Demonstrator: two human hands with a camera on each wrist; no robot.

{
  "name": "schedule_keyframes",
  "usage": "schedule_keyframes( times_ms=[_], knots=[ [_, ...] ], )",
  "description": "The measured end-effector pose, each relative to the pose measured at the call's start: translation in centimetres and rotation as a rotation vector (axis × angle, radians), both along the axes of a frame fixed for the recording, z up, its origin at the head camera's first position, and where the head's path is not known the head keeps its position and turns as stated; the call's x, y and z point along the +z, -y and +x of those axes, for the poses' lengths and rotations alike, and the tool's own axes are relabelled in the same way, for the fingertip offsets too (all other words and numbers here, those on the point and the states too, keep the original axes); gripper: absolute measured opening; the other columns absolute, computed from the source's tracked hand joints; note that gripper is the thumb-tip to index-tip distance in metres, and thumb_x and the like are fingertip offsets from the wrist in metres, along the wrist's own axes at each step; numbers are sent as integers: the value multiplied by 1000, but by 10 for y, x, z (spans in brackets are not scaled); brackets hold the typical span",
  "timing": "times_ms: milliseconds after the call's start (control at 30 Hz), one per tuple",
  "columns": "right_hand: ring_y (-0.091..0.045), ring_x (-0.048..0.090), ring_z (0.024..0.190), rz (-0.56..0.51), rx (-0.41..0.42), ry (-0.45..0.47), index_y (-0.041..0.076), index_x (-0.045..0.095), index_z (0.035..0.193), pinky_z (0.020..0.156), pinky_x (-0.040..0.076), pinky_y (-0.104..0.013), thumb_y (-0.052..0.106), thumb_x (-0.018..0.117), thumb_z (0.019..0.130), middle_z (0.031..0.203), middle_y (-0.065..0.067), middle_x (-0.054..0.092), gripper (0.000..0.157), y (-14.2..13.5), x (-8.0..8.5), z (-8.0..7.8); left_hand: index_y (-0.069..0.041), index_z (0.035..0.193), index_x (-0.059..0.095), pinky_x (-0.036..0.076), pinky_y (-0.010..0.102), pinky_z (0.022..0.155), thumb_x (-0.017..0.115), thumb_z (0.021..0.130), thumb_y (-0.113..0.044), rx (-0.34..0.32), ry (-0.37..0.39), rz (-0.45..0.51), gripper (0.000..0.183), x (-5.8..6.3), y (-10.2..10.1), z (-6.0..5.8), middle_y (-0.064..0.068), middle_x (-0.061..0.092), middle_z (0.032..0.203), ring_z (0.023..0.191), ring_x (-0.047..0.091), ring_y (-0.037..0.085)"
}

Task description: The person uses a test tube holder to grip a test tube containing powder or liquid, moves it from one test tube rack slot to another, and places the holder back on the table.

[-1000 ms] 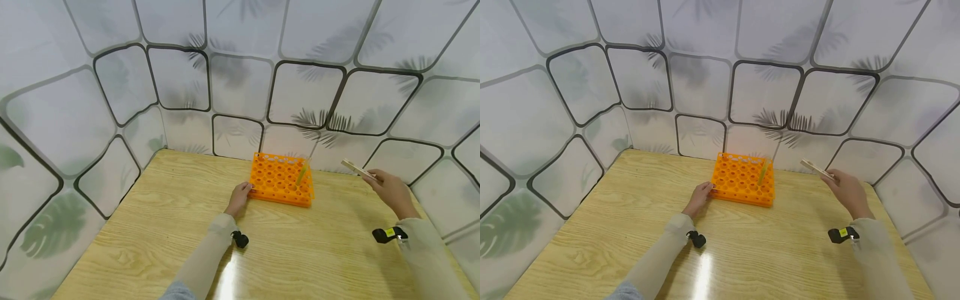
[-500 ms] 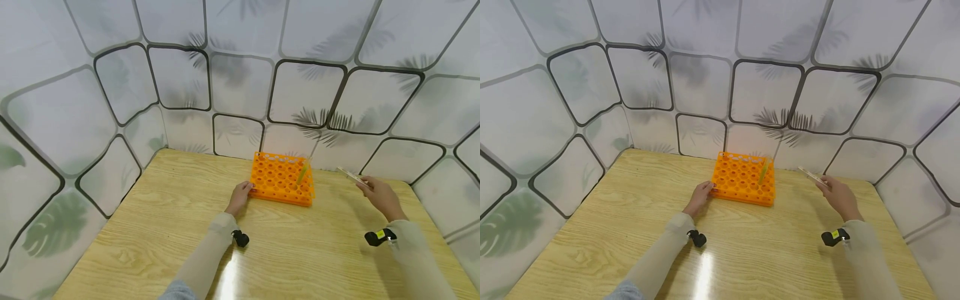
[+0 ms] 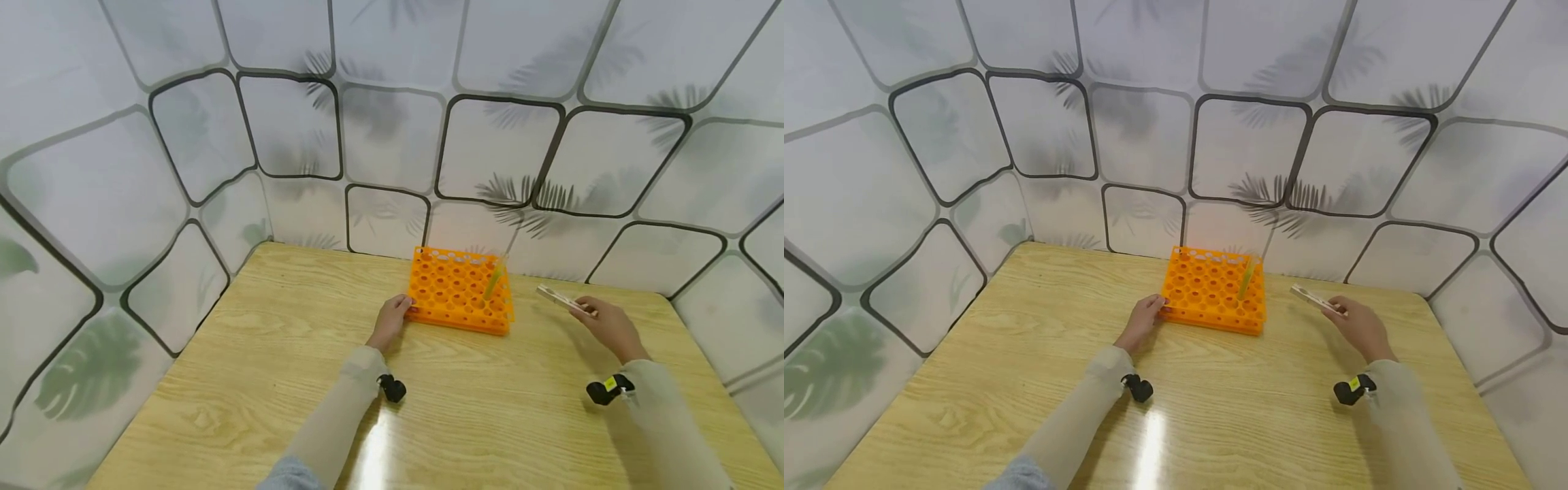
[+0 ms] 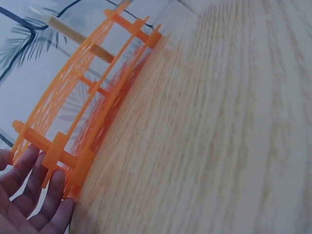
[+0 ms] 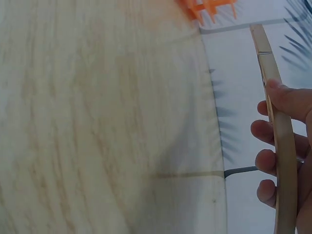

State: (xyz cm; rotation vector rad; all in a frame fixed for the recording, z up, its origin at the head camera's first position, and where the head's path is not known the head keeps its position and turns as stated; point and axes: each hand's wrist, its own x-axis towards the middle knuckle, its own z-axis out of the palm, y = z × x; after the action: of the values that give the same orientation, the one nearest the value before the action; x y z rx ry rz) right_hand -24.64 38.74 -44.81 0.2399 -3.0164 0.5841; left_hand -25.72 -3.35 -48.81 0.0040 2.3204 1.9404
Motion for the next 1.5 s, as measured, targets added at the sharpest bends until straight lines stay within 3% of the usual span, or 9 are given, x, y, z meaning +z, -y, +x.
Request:
schedule_keyframes(
  times_ms=[433,667,1000,1300,1500],
  knots=[
    [-35,61,86,17,1,95,-1,58,120,64,48,-45,40,52,95,107,-27,62,48,-2,-20,0,5,106,60,47,39,91,40,102,-18,20,14,33,31,0,-2,0,19,61,115,107,58,30],
    [-34,61,86,33,2,152,-2,57,121,66,47,-44,43,53,94,109,-26,61,52,-3,-23,2,4,102,61,46,34,86,41,101,-18,24,-5,6,29,-2,-2,-1,18,61,110,100,57,25],
    [-28,62,80,38,5,141,1,62,114,64,47,-43,43,55,92,103,-21,65,48,-3,-29,2,4,103,60,45,39,91,40,102,-19,15,-9,15,31,-1,-1,0,19,61,112,106,57,29],
    [-28,62,81,40,8,135,1,63,113,65,47,-43,43,55,93,101,-19,66,48,-5,-36,0,3,104,61,46,34,85,41,101,-18,24,9,31,30,-2,-2,-1,18,62,110,102,57,27],
    [-18,59,71,43,-11,132,0,65,112,58,44,-35,40,59,90,94,-16,68,46,-2,-34,1,5,107,61,48,40,88,39,102,-18,-2,-27,13,32,-2,-1,1,21,61,113,104,58,32]
  ],
)
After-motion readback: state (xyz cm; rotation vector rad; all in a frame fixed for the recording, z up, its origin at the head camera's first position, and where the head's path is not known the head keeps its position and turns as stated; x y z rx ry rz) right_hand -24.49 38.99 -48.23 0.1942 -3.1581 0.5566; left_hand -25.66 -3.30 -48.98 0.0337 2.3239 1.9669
